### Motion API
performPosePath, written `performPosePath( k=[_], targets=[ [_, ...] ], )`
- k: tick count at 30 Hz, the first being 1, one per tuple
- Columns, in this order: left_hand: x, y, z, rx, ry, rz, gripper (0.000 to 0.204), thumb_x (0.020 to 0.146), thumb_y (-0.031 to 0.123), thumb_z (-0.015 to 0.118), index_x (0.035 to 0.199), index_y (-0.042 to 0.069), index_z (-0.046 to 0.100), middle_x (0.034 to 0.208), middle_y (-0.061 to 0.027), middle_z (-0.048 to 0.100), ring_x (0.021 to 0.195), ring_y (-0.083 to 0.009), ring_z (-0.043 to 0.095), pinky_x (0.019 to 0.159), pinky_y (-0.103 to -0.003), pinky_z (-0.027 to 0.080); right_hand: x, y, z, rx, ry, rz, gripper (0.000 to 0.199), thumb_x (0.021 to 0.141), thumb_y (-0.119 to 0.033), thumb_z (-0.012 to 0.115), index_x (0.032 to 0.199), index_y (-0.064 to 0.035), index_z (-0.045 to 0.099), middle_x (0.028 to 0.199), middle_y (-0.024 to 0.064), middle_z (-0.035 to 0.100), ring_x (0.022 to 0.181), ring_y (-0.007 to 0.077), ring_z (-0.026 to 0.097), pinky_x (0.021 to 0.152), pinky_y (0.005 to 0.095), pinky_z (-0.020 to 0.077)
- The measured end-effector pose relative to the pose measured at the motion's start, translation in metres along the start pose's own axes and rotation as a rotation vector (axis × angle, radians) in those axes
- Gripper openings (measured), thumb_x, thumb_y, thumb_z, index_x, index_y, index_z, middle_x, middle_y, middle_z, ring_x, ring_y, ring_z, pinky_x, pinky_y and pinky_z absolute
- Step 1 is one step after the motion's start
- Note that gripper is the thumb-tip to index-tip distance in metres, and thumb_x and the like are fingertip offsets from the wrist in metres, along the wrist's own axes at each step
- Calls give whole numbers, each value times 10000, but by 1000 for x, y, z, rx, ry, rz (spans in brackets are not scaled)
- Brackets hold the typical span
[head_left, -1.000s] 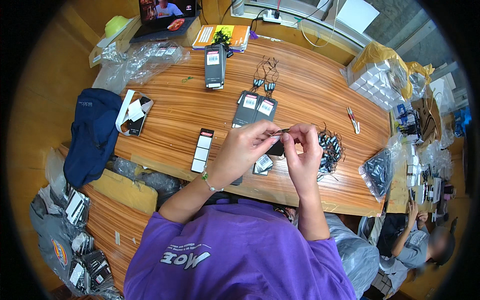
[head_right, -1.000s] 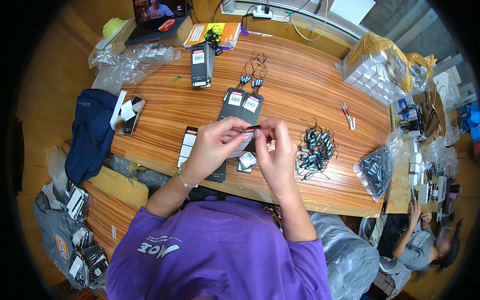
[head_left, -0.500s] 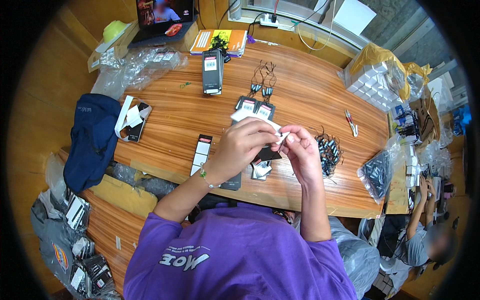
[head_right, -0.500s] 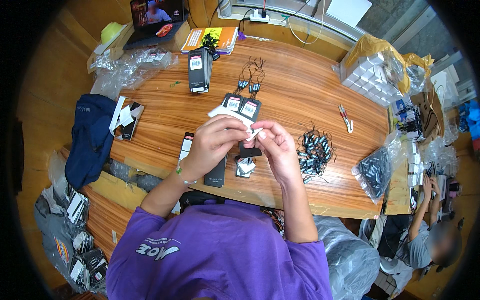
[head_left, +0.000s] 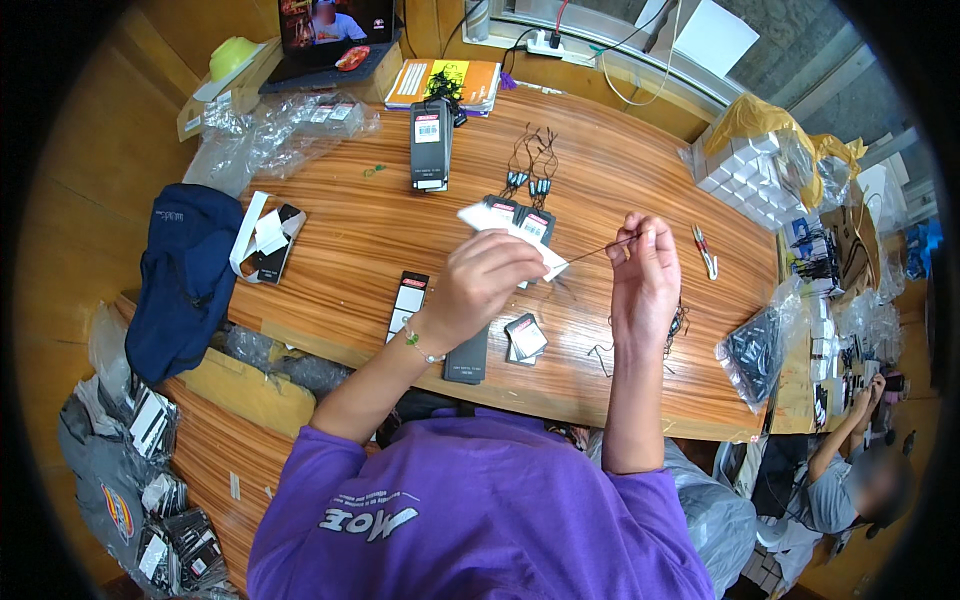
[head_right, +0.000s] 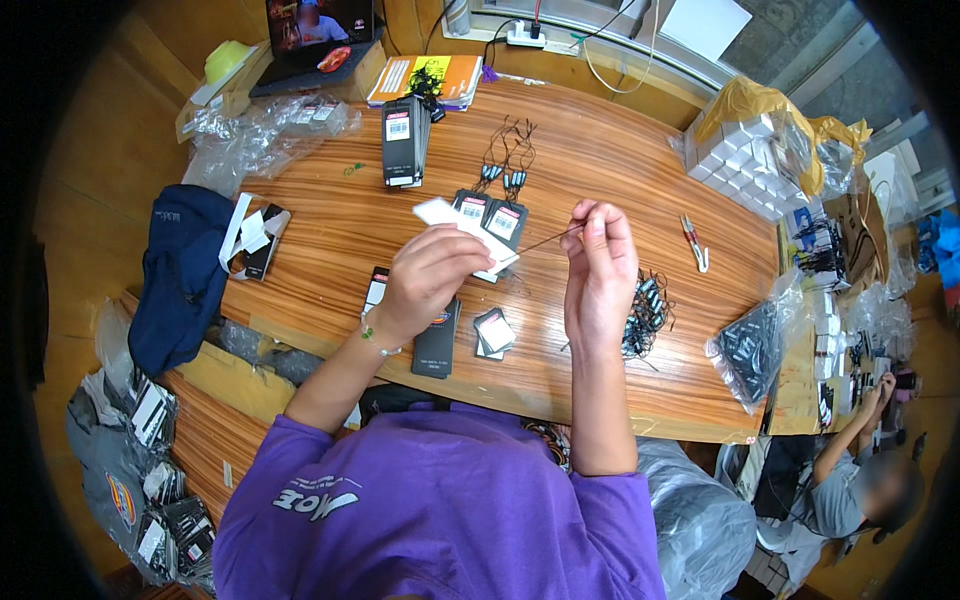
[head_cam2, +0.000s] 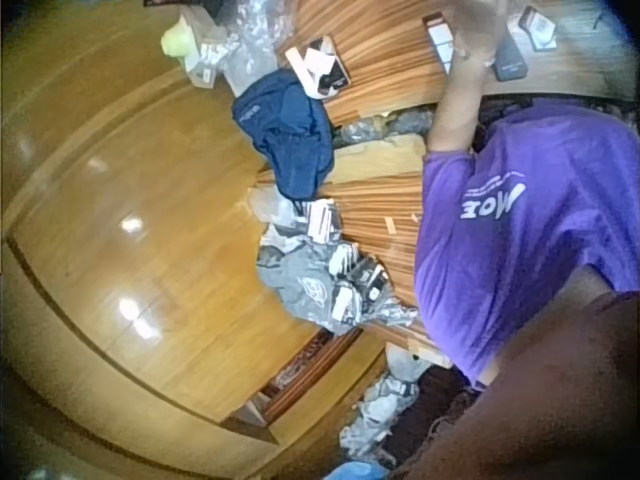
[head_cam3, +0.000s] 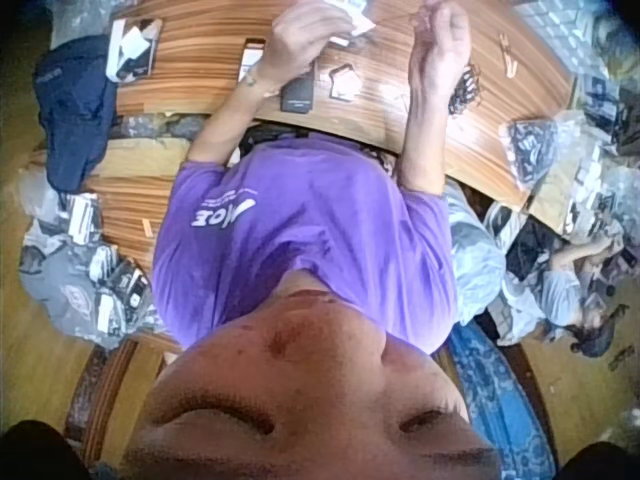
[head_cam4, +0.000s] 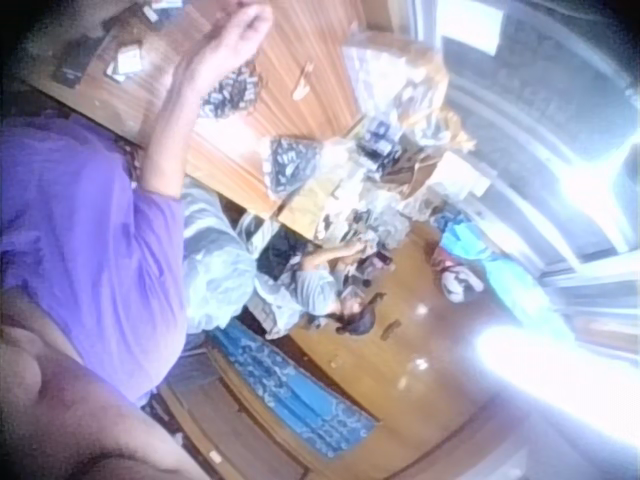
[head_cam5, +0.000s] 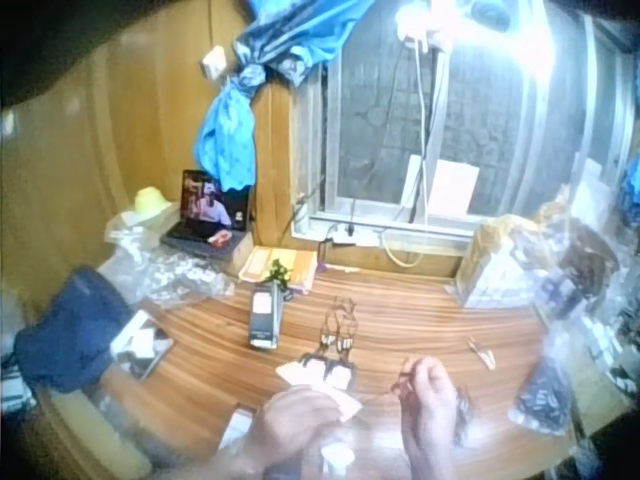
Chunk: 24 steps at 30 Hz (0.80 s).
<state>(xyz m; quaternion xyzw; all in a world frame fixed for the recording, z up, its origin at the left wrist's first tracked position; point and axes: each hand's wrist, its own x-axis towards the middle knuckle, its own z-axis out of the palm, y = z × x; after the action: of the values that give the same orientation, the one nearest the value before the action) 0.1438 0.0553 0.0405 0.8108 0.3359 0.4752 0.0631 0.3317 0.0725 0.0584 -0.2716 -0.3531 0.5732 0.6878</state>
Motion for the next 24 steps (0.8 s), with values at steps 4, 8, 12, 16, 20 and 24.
performPosePath(
  k=[4,8,12,16,20,24],
  targets=[
    [-3,-6,0,-132,52,-147,163,709,-32,613,852,45,620,881,-85,626,828,-229,608,713,-319,492,12,-2,9,223,-204,-13,66,914,-153,484,935,-99,453,831,65,527,719,131,468,670,266,397],
    [-4,-7,2,-302,46,-274,154,719,-61,617,848,21,607,891,-99,627,835,-213,609,706,-293,489,17,7,14,382,-278,40,76,922,-160,464,956,-99,434,768,59,507,693,144,456,662,276,393],
    [0,0,2,-399,26,-364,174,689,-10,669,845,14,597,892,-95,614,831,-192,597,727,-283,475,13,15,18,456,-241,92,80,918,-160,472,960,-101,439,753,53,496,688,143,449,646,266,385],
    [2,8,4,-312,5,-427,213,668,47,719,837,15,595,886,-89,610,840,-201,593,745,-301,467,9,18,22,456,-275,103,87,915,-153,478,974,-99,444,756,57,498,695,136,448,658,258,392],
    [0,5,8,-246,148,-341,203,681,56,718,859,21,625,894,-81,611,817,-207,589,740,-295,467,6,9,20,256,-234,80,87,902,-113,495,978,-75,473,739,60,533,677,126,475,636,242,402],
    [7,8,-7,-110,151,-277,182,711,60,693,881,26,642,882,-85,618,793,-219,585,717,-300,464,-3,-1,25,-242,-238,74,80,885,-44,497,955,-9,513,734,67,576,670,99,514,611,210,411]
  ],
)
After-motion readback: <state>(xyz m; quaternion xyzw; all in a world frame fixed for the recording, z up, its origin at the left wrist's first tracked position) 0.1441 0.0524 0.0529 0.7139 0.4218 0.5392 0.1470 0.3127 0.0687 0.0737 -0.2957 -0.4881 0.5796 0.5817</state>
